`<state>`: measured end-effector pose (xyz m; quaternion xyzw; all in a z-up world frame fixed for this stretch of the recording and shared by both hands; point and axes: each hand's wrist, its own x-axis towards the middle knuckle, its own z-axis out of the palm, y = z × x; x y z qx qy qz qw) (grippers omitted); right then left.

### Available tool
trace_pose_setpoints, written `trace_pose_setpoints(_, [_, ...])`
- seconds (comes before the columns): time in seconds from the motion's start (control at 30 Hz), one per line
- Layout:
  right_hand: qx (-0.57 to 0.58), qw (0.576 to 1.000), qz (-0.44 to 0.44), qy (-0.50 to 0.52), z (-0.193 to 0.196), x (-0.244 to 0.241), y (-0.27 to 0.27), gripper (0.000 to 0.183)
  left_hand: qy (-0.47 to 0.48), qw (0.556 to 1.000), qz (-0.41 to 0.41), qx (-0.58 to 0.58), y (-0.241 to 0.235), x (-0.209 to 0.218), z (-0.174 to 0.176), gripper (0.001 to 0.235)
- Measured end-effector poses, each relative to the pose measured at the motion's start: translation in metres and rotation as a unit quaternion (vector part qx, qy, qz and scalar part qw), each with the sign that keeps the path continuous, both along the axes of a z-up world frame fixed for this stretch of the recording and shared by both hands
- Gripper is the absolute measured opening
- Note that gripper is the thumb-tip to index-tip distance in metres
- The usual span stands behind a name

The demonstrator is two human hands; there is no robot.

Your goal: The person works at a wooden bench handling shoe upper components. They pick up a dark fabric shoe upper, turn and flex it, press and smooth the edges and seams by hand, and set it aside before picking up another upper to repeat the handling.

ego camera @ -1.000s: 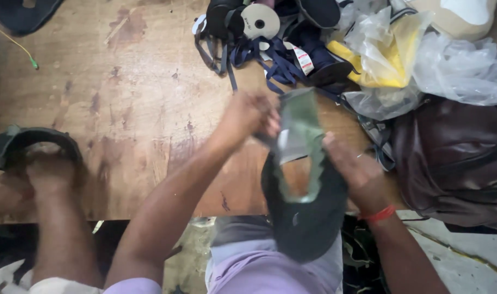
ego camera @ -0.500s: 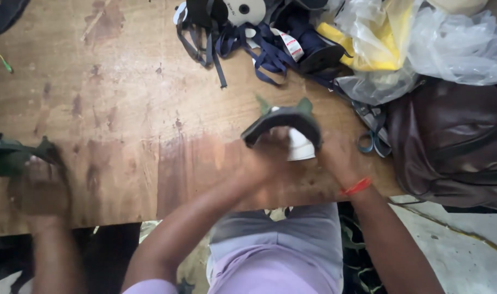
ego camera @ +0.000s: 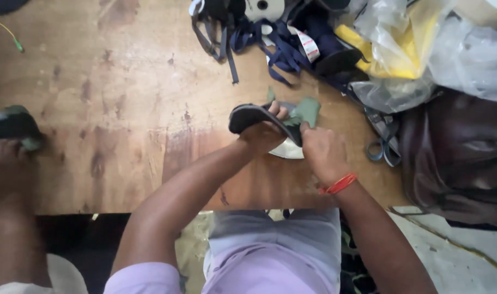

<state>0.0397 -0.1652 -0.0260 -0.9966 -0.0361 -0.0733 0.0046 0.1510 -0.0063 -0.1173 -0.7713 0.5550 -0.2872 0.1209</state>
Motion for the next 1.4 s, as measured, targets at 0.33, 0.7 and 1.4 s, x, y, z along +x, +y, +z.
trace_pose_setpoints(0.33, [0.046, 0.998, -0.022, -0.032, -0.022, -0.009, -0.023, 0.014, 0.314, 0.938, 0.114, -0.097, 0.005, -0.065, -0.056, 0.047])
trace_pose_setpoints(0.7, [0.347, 0.890, -0.052, 0.290, -0.017, -0.005, 0.032, 0.038, 0.331, 0.893, 0.066, -0.299, 0.006, -0.098, -0.052, 0.056])
trace_pose_setpoints(1.4, [0.187, 0.980, 0.053, -0.028, -0.109, 0.016, -0.070, 0.035, 0.355, 0.890, 0.202, -0.203, -0.035, -0.060, -0.030, 0.028])
